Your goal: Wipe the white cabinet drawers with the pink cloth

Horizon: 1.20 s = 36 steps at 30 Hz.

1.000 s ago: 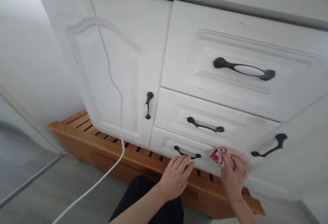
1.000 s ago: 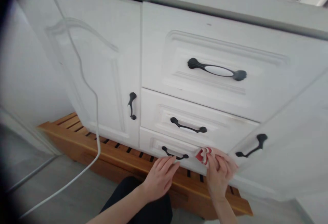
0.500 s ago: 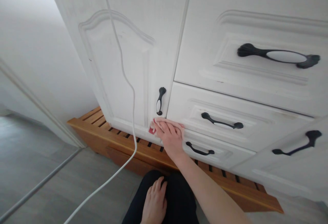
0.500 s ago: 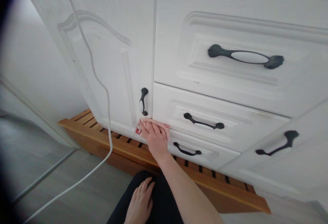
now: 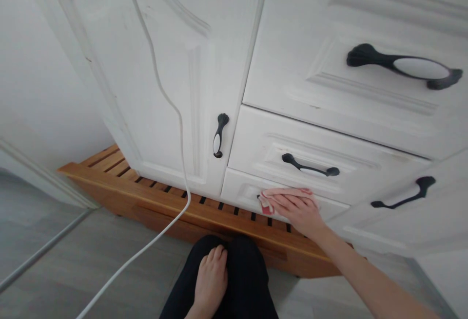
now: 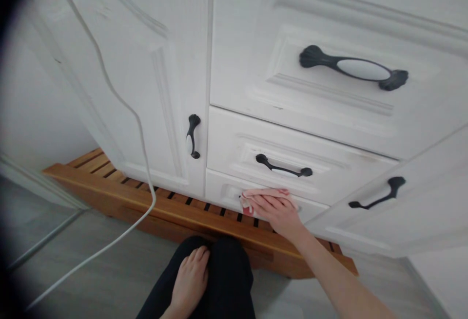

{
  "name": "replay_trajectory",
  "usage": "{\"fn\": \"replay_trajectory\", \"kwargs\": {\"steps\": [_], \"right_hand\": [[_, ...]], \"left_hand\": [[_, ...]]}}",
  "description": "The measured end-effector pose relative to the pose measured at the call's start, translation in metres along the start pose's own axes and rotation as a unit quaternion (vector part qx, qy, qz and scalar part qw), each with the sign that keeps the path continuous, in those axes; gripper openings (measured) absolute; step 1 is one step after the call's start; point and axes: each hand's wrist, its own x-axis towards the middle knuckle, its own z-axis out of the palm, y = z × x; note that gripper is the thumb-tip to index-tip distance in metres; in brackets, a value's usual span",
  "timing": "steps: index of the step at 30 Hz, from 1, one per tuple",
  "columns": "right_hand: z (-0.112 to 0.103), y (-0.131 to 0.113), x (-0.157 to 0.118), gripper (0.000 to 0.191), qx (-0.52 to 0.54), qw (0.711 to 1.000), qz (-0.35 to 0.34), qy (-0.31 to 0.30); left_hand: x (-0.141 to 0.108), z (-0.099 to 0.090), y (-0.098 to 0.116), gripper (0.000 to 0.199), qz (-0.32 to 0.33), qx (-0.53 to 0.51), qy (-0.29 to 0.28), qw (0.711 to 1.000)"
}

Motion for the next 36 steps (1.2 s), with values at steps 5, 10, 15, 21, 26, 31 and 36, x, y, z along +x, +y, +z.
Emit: {"fn": "replay_trajectory", "kwargs": {"steps": [5,10,15,21,26,31,36], "right_hand": [[-0.004,0.026,-0.098,0.072,-0.046,0.991,0.106,-0.066],[-0.012,0.03,-0.142,0.067,0.004,0.983,0.185,-0.017],[-0.012,-0.006,-0.046,0.063,0.029,0.976,0.194,0.096],[0.028,-0.076,0.109,0.053,0.093,0.982,0.109,0.121],[0.043,-0.109,0.161,0.046,0.108,0.991,0.029,0.068],[0.069,-0.122,0.149,0.034,0.139,0.989,-0.054,0.02],[0.087,-0.116,0.102,0.038,0.142,0.989,-0.029,0.022]], "left_hand": [[0.0,0.001,0.003,0.052,-0.006,0.001,-0.01,1.0],[0.001,-0.005,0.01,0.049,-0.007,-0.003,-0.003,1.0],[0.002,-0.001,0.017,0.052,-0.008,0.011,0.004,1.0],[0.0,0.004,0.013,0.053,-0.001,0.047,-0.001,0.999],[-0.001,-0.001,0.008,0.054,-0.005,0.066,0.0,0.998],[0.002,-0.002,0.009,0.054,0.0,0.071,-0.008,0.997],[0.0,0.002,0.006,0.053,0.004,0.08,0.011,0.997]]}}
